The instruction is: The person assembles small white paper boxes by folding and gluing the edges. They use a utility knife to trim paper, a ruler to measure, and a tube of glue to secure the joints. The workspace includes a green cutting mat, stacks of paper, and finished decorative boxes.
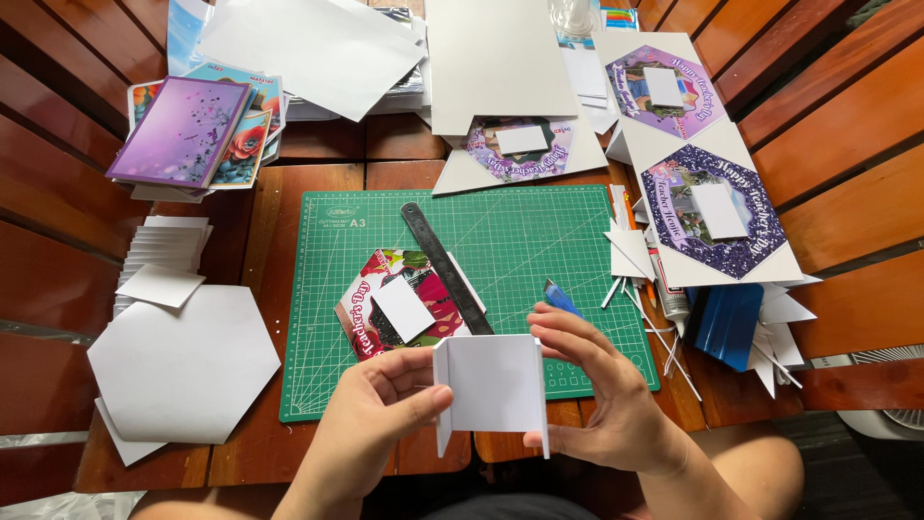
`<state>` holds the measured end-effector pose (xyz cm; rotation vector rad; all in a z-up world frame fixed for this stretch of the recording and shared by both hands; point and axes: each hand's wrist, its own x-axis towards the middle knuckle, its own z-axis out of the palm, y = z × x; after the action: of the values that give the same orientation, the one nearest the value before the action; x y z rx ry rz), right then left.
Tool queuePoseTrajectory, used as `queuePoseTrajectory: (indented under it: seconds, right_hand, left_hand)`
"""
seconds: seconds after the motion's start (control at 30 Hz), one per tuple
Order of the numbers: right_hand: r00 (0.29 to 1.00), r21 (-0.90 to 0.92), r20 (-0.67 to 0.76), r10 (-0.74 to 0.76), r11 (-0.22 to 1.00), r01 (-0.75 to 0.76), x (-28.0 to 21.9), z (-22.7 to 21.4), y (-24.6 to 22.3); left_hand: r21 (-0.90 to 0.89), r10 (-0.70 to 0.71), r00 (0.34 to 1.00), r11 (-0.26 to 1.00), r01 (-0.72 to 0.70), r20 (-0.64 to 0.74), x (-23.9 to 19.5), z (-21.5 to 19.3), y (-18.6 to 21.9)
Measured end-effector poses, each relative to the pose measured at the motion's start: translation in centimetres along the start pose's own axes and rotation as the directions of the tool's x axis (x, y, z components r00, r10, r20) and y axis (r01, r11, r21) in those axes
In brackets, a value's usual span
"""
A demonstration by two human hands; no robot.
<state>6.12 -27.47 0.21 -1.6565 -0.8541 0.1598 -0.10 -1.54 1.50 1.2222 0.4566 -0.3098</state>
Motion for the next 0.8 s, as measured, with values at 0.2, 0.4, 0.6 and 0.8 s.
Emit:
queuePoseTrajectory:
  seconds: [0.2, 0.4, 0.6, 0.8]
  right_hand:
    - [0.960, -0.391, -0.045, -0.277, 0.889, 0.238, -1.1, -0.1, 1.6]
    - [0.994, 0.397, -0.036, 0.099, 0.914, -0.076, -2.7, -0.8, 0.1]
    - [0.997, 0.327, -0.070, -0.010, 0.945, 0.033, -1.5, -0.7, -2.5]
    - [0.966, -0.020, -0.104, -0.237, 0.972, 0.236, -1.0, -0.5, -2.5]
  left_hand:
    - [0.025, 0.219, 0.975, 0.975, -0.220, 0.020, -1.8, 0.8, -0.3]
    - [0.147, 0.573, 0.817, 0.804, -0.576, 0.065, -1.9, 0.7, -2.1]
    - [0.362, 0.808, 0.567, 0.487, -0.795, 0.159, -2.5, 0.5, -1.5]
    - [0.412, 0.900, 0.303, 0.159, -0.897, 0.312, -2.2, 0.4, -1.5]
